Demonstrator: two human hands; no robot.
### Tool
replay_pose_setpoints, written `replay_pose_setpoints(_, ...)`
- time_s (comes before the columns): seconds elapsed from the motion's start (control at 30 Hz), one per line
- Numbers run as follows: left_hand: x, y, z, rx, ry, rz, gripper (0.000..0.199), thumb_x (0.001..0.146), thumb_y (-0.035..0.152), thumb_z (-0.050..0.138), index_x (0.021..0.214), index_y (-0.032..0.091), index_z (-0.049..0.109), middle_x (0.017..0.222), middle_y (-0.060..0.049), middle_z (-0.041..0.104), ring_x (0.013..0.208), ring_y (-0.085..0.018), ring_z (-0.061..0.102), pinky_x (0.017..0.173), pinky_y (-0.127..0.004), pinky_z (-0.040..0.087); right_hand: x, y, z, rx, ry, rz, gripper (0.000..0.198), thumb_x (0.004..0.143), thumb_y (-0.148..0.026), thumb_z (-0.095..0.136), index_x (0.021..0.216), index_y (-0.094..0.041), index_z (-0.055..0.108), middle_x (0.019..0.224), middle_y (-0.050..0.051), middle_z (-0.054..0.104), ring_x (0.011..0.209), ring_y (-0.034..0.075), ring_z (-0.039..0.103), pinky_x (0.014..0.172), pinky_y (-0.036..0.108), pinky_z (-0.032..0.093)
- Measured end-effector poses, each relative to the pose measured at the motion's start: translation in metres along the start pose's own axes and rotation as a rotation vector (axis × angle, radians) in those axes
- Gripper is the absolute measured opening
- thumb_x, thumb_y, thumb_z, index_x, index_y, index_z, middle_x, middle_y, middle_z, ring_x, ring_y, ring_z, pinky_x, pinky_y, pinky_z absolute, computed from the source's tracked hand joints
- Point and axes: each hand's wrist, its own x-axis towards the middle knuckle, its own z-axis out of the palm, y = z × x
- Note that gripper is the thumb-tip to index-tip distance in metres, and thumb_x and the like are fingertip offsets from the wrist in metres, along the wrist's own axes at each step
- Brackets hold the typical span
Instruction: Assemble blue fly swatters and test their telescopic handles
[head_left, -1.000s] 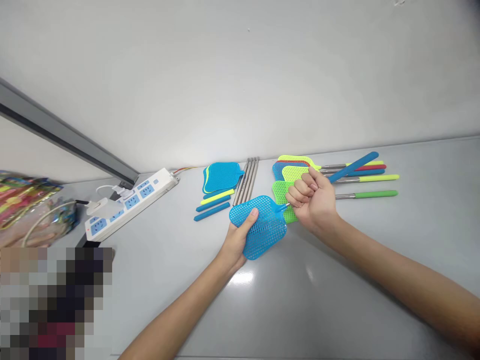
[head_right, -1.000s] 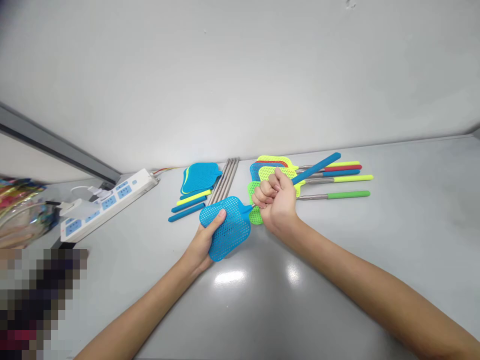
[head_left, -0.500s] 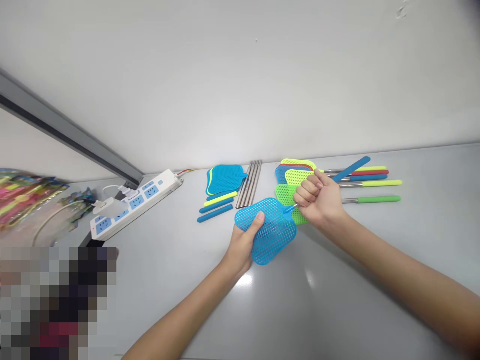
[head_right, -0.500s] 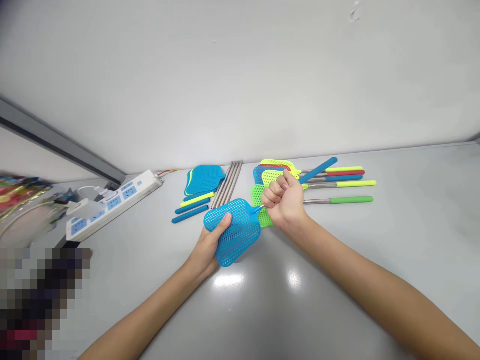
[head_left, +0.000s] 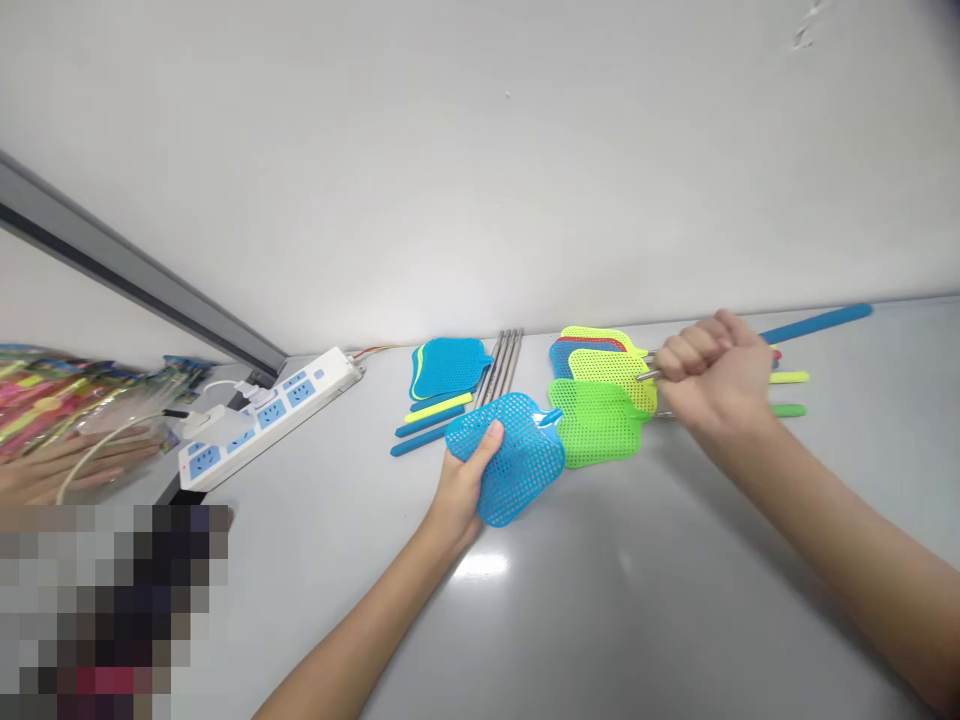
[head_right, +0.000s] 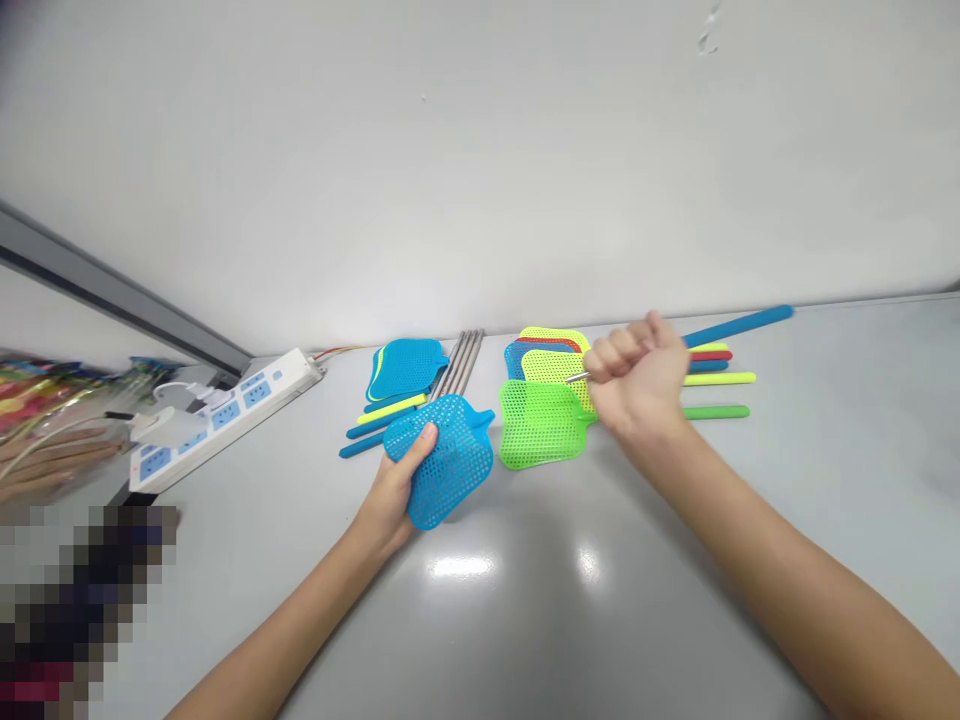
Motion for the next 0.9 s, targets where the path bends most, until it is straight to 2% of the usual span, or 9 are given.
replay_pose_setpoints(0.1, -0.004, -0.006, 0.004, 0.010, -0.022, -0.030, 0.034, 0.071, 0.031, 0.061, 0.101, 0.016, 0.056, 0.095, -0.007, 0.065, 0.081, -0.020, 0.062, 0.079, -0.035, 0.048, -0.020, 0.026, 0.006, -0.031, -0.076, 0.084, 0.038, 0.081, -0.025, 0.035, 0.051, -0.020, 0.013, 0.042, -0.008, 0.006, 0.034, 0.008, 0.008, 0.032, 0.023, 0.010)
replay_pose_setpoints(0.23, -0.005, -0.008, 0.003, 0.018, -0.048, -0.035, 0.033, 0.071, 0.031, 0.060, 0.100, 0.016, 0.056, 0.095, -0.007, 0.065, 0.081, -0.019, 0.062, 0.079, -0.034, 0.047, -0.034, 0.043, 0.006, -0.030, -0.074, 0.100, 0.039, 0.083, -0.028, 0.035, 0.050, -0.019, 0.016, 0.041, -0.008, 0.008, 0.034, 0.007, 0.009, 0.033, 0.022, 0.010)
replay_pose_setpoints(0.5, -0.005, -0.012, 0.002, 0.037, -0.055, -0.042, 0.030, 0.072, 0.031, 0.059, 0.099, 0.019, 0.057, 0.095, -0.006, 0.065, 0.080, -0.020, 0.063, 0.075, -0.034, 0.049, -0.043, 0.052, 0.002, -0.043, -0.094, 0.147, 0.042, 0.083, -0.032, 0.040, 0.050, -0.018, 0.017, 0.040, -0.008, 0.009, 0.034, 0.007, 0.009, 0.033, 0.021, 0.011)
replay_pose_setpoints(0.7, -0.006, -0.015, 0.003, 0.062, -0.062, -0.013, 0.028, 0.071, 0.029, 0.061, 0.096, 0.017, 0.058, 0.091, -0.006, 0.066, 0.084, -0.020, 0.062, 0.076, -0.034, 0.049, -0.047, 0.059, -0.004, -0.059, -0.118, 0.176, 0.047, 0.082, -0.044, 0.040, 0.049, -0.018, 0.019, 0.039, -0.008, 0.010, 0.035, 0.006, 0.009, 0.033, 0.021, 0.011)
replay_pose_setpoints(0.9, -0.009, -0.017, 0.005, 0.051, -0.054, -0.013, 0.024, 0.072, 0.028, 0.060, 0.094, 0.018, 0.058, 0.091, -0.005, 0.066, 0.085, -0.020, 0.061, 0.077, -0.032, 0.048, -0.053, 0.065, -0.008, -0.054, -0.145, 0.135, 0.047, 0.081, -0.044, 0.041, 0.048, -0.018, 0.020, 0.039, -0.008, 0.011, 0.034, 0.006, 0.010, 0.033, 0.020, 0.014)
